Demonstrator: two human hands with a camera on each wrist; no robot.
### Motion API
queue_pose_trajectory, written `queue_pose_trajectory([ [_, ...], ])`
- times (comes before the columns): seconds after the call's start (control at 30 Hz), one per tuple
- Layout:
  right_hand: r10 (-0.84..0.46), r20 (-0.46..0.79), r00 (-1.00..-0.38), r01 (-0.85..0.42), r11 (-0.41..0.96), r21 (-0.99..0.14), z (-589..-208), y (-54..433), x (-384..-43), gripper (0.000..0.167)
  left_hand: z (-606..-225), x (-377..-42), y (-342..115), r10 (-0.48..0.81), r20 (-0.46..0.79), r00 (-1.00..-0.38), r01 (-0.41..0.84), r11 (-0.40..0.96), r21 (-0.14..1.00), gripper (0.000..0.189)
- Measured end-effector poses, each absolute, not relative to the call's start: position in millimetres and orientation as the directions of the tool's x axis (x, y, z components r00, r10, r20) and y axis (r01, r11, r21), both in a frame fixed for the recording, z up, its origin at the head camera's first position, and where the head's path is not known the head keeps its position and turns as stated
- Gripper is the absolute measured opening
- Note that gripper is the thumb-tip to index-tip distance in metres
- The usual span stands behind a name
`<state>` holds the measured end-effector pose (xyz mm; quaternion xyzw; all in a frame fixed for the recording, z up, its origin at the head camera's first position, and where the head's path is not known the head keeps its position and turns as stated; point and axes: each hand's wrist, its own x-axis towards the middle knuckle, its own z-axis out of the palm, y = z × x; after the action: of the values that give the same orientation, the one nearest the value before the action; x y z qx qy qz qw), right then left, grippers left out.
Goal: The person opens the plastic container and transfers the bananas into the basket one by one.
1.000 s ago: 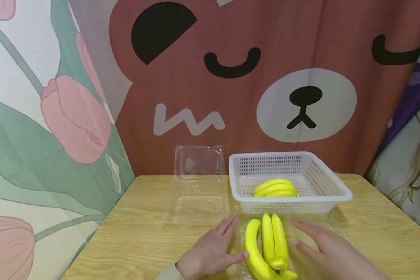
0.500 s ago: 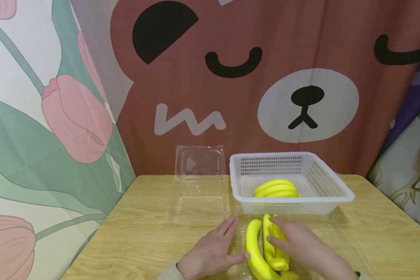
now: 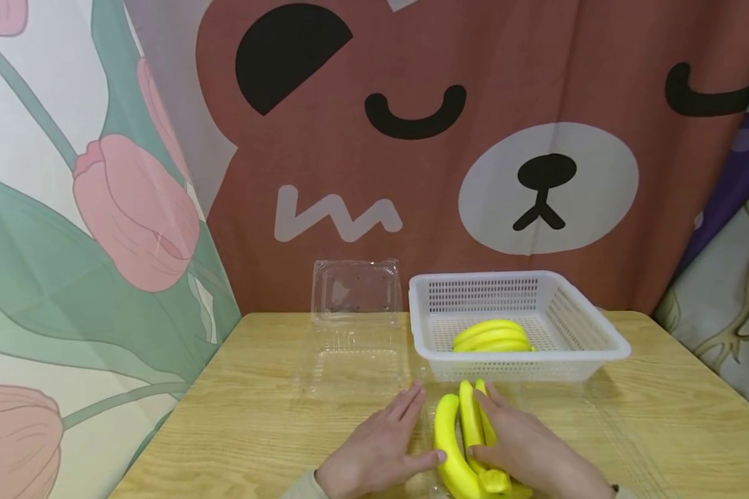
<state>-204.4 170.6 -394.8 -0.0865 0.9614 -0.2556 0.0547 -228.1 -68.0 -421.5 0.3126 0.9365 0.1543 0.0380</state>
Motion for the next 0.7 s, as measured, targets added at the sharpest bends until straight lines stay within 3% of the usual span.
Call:
queue_pose_trajectory([
  [0.37, -0.178, -0.01, -0.984, -0.141, 0.813, -0.565, -403.0, 170.7, -208.3, 0.108, -422.9, -227.6, -69.1, 0.612, 0.047, -0.79, 0.594, 0.744, 0.306, 0.096],
  [0.7, -0.204, -0.029, -0.979, -0.156, 0.823, -0.546, -390.2, 177.0, -204.1, 0.089, -423.2, -226.6, -68.6, 0.617, 0.061, -0.785, 0.603, 0.737, 0.305, 0.096],
])
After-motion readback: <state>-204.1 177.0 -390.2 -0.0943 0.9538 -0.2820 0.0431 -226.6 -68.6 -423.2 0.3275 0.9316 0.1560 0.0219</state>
